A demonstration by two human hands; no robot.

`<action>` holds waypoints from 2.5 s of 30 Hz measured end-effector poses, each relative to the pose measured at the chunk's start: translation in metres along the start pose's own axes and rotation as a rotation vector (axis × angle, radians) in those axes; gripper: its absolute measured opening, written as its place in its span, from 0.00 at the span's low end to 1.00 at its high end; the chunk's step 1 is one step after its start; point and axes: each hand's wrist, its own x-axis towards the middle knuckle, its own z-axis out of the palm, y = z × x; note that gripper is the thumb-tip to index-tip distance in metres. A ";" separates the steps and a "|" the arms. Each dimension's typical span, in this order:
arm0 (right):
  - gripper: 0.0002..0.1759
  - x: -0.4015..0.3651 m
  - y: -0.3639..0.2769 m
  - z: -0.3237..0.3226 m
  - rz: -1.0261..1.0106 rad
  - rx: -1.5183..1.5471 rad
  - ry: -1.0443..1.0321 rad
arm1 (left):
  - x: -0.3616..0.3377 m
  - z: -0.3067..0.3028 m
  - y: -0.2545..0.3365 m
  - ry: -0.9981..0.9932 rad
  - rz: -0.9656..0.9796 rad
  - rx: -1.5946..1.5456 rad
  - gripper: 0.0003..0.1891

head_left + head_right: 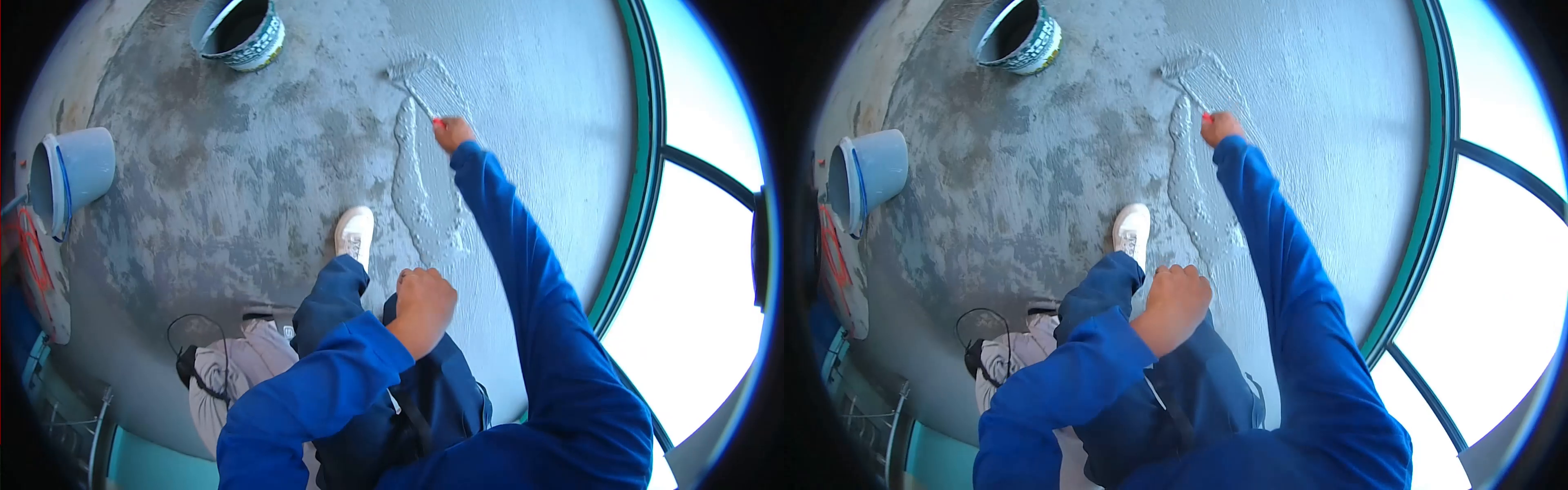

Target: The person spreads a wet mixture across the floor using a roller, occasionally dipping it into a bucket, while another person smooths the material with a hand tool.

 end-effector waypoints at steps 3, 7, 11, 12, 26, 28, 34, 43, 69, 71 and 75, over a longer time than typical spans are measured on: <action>0.17 -0.098 0.032 0.019 0.156 0.077 -0.069 | 0.006 0.024 0.010 -0.101 0.036 -0.072 0.07; 0.17 -0.214 0.064 0.029 0.408 0.156 -0.219 | -0.005 0.038 0.023 -0.194 0.107 -0.171 0.15; 0.17 -0.305 0.076 -0.004 0.585 0.228 -0.292 | -0.026 0.025 0.018 -0.209 0.144 -0.299 0.17; 0.17 -0.330 0.080 -0.007 0.656 0.265 -0.278 | -0.030 0.017 0.017 -0.198 0.143 -0.314 0.16; 0.17 -0.545 0.119 0.108 0.833 0.655 0.074 | -0.048 -0.136 -0.123 0.270 -0.358 -0.105 0.14; 0.18 -0.529 0.095 0.079 0.996 0.811 0.089 | -0.050 -0.168 -0.156 0.372 -0.390 -0.045 0.15; 0.15 -0.496 0.120 0.096 0.907 0.580 0.097 | -0.010 -0.251 -0.224 0.559 -0.549 0.082 0.17; 0.13 -0.462 0.031 0.036 0.889 0.512 0.270 | 0.101 -0.295 -0.395 0.506 -0.633 0.272 0.24; 0.08 -0.273 -0.083 -0.146 1.091 0.907 0.009 | -0.075 -0.431 -0.547 0.652 -0.931 -0.623 0.10; 0.08 -0.267 -0.097 -0.166 1.094 0.911 0.023 | -0.079 -0.452 -0.572 0.591 -0.961 -0.589 0.10; 0.11 -0.242 -0.133 -0.189 1.131 0.836 -0.001 | -0.090 -0.473 -0.622 0.616 -1.134 -0.604 0.09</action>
